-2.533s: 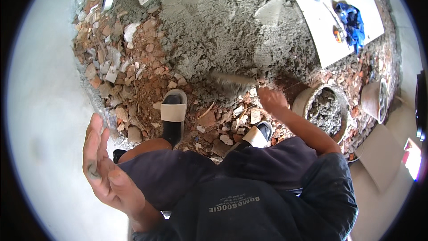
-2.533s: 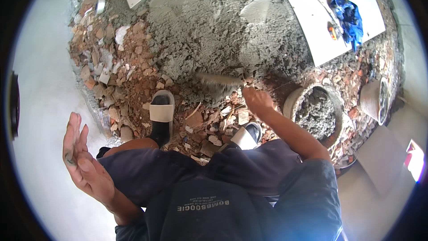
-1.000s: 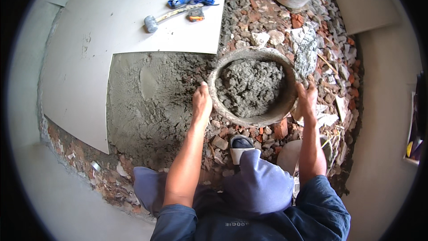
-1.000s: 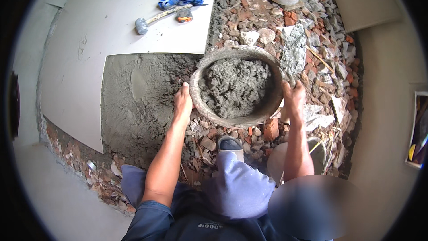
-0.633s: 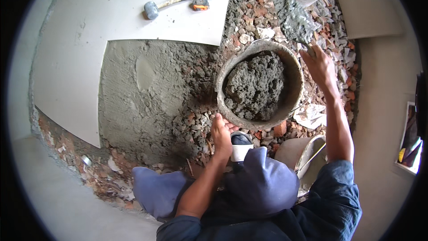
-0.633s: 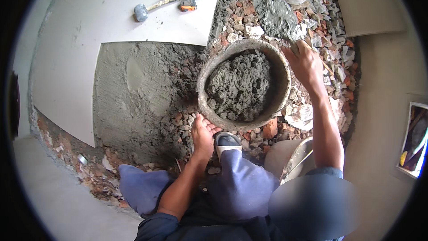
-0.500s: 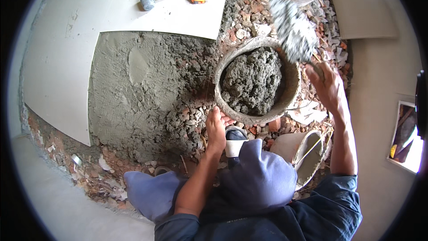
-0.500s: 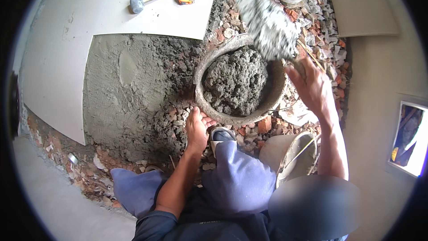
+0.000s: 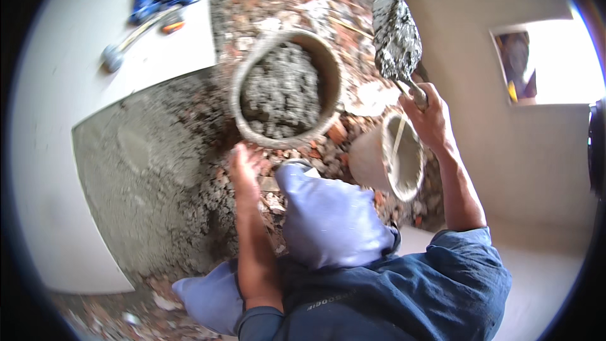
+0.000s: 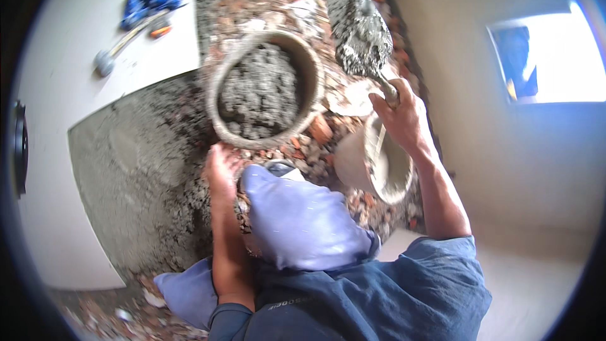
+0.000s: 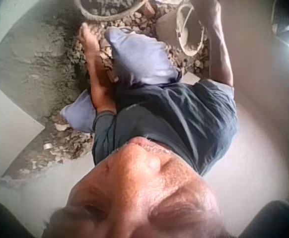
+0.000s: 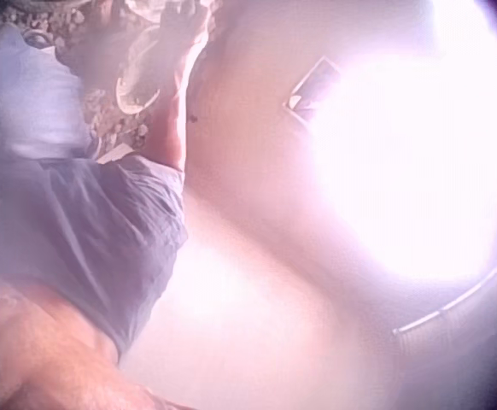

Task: The person scoops mortar from a bucket with a trowel, spreads it on the floor, and then places a large ceramic tile onto the mortar. They press the tile into place and tap it with a rubber mallet to level it.

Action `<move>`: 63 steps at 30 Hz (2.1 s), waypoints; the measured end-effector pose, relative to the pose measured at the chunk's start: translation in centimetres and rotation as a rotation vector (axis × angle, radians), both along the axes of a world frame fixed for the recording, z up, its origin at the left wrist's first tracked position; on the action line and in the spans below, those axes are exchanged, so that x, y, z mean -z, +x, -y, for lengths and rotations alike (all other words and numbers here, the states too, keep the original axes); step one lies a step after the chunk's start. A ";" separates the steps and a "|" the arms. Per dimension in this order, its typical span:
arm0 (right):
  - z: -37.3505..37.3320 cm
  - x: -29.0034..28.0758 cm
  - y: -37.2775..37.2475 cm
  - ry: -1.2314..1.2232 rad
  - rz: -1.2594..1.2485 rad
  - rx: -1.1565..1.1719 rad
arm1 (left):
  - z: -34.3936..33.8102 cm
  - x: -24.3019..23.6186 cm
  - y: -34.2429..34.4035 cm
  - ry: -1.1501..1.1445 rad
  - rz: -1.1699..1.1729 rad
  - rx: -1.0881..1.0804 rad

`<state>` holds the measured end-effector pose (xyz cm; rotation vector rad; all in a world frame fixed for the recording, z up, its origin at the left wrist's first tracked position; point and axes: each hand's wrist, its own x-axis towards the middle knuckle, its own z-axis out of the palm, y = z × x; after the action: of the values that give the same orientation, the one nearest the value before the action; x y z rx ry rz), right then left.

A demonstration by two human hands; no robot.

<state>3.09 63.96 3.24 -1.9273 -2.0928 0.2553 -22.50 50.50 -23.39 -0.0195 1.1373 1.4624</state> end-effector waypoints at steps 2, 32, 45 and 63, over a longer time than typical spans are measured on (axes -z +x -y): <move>1.9 -0.4 4.0 -0.123 -0.198 0.210 | 0.5 0.4 -1.4 -0.068 0.011 -0.040; -10.6 -4.7 13.9 0.229 -1.163 0.538 | 5.1 6.6 -14.1 -0.669 -0.710 0.038; -28.2 5.3 10.2 0.021 -0.971 0.329 | 6.2 -3.8 -13.0 -0.663 -0.676 -0.248; -15.0 7.5 -1.2 -0.018 -0.708 0.024 | 2.1 -12.1 -9.6 -0.319 -0.699 -0.459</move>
<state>1.86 78.92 -4.24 -1.5460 -1.5890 0.8155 -32.15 48.43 -11.25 0.0109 2.0334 1.7268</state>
